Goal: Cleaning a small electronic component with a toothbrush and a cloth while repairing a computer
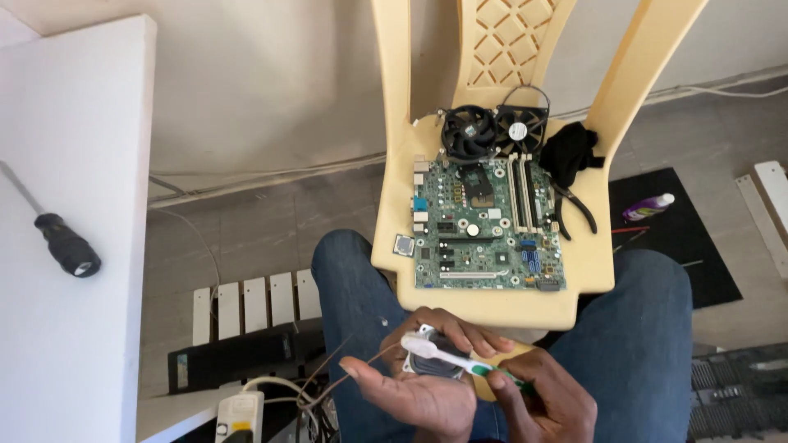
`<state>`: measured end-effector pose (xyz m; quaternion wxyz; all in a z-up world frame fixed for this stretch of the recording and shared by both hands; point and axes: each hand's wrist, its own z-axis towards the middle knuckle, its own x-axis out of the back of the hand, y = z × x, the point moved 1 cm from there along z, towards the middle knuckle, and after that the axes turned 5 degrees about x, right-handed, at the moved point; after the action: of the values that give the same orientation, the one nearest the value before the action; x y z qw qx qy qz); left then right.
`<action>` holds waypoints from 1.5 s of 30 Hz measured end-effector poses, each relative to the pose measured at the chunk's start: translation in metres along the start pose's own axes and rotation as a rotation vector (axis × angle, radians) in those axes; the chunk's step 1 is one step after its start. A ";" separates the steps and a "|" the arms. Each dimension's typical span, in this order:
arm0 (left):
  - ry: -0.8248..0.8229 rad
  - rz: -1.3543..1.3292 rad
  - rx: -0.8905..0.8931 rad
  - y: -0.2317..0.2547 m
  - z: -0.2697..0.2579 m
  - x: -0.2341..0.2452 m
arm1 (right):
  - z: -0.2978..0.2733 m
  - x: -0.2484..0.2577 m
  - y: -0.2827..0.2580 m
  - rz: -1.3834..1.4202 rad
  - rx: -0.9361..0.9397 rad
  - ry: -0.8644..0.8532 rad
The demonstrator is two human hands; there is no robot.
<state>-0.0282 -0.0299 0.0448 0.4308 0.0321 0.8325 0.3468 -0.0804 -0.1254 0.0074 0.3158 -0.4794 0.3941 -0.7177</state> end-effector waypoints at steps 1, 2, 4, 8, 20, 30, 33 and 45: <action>-0.142 -0.029 0.024 0.002 0.002 0.008 | 0.001 0.004 -0.001 -0.009 -0.013 -0.037; -0.300 -0.068 0.046 0.001 0.008 0.012 | 0.009 0.005 -0.001 -0.015 -0.013 -0.061; -0.289 -0.042 0.074 -0.004 0.006 0.017 | -0.006 0.008 0.017 -0.062 0.053 -0.084; -0.343 -0.002 0.046 0.003 0.010 0.011 | 0.005 0.010 0.005 -0.127 0.052 -0.056; -0.461 -0.070 0.121 0.010 0.015 0.013 | 0.021 0.007 0.004 -0.175 0.213 0.004; -0.455 0.029 0.056 0.028 0.018 -0.012 | 0.023 -0.001 -0.021 -0.103 0.279 -0.060; -0.459 0.023 -0.031 0.025 0.020 -0.012 | 0.016 -0.001 -0.016 -0.191 0.134 0.062; -0.487 0.074 0.213 0.007 0.028 -0.017 | 0.023 0.002 -0.008 -0.172 0.040 0.140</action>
<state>0.0018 -0.0154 0.0501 0.5995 0.1903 0.7344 0.2549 -0.0600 -0.1289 0.0209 0.2341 -0.4536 0.3582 -0.7817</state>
